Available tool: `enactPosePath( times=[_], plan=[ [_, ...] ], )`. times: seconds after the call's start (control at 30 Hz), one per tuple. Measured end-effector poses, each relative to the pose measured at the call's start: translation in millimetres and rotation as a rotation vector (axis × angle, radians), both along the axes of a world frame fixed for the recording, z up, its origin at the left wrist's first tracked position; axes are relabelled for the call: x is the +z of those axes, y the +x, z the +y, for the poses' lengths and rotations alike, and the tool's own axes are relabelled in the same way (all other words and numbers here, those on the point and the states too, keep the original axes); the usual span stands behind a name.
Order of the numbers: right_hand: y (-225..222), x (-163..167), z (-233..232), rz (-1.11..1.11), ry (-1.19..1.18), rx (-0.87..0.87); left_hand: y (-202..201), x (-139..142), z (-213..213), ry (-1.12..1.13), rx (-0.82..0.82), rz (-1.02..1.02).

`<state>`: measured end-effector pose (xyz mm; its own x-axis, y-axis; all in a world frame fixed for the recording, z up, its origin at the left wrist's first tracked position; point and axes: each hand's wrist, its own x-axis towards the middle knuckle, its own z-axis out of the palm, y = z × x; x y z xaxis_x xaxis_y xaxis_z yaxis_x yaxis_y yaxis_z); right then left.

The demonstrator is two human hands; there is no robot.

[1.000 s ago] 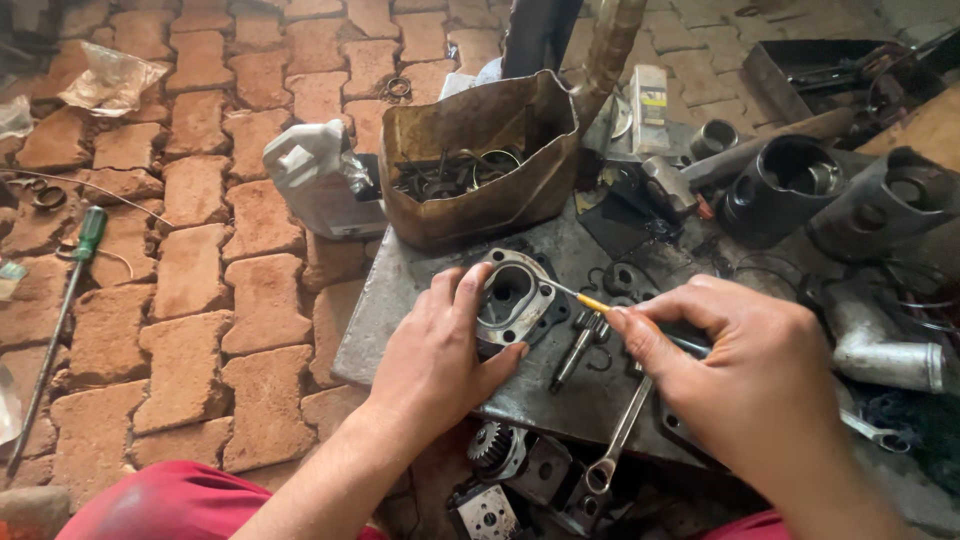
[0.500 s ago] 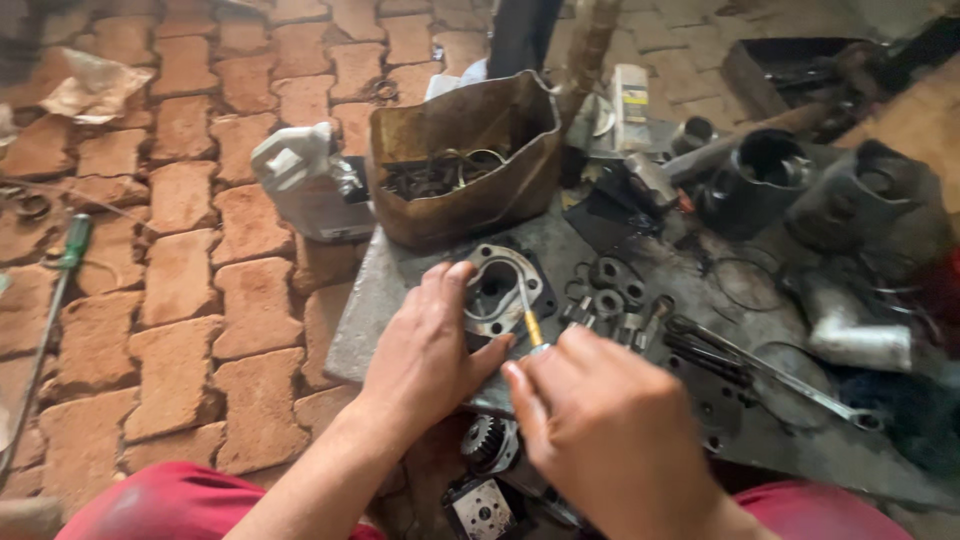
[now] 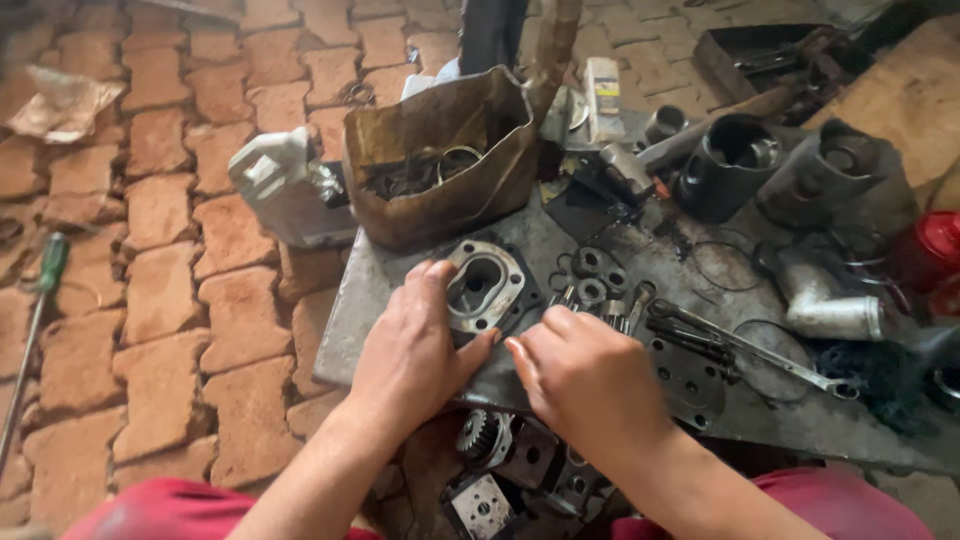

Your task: The person sits on a brick floor and works on a metal engine component placed on a small table. They use a green-handled screwdriver to scrape and clean the inside of the component's central opening, then use a wrench to manipulate a small metal part within the same opening.

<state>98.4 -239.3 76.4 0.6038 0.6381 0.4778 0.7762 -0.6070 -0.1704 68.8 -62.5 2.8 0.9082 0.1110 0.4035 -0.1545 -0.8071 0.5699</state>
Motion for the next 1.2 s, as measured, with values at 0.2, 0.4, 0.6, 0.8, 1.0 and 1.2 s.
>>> enactPosePath(
  times=[0.2,0.4,0.6,0.8,1.0,1.2],
  plan=[
    [16.8,9.5,-45.6,0.191,0.282,-0.219,2.5,-2.4,3.3,0.023,0.063,0.048],
    [43.8,3.8,-65.5,0.29,0.619,-0.301,11.7,-9.7,-3.3,-0.014,0.067,0.002],
    [48.9,-2.5,-49.9,0.352,0.673,-0.243,12.8,-12.2,-6.6,-0.002,0.071,-0.005],
    [42.7,4.9,-40.7,0.143,0.488,-0.262,9.7,-12.3,-7.3,0.005,0.083,0.003],
    [39.4,10.1,-34.6,0.079,0.483,-0.239,8.6,-12.3,-6.6,0.012,0.081,-0.008],
    [40.7,13.0,-28.5,0.294,0.547,-0.237,8.2,-11.1,-5.8,0.007,0.074,0.002]
  ],
)
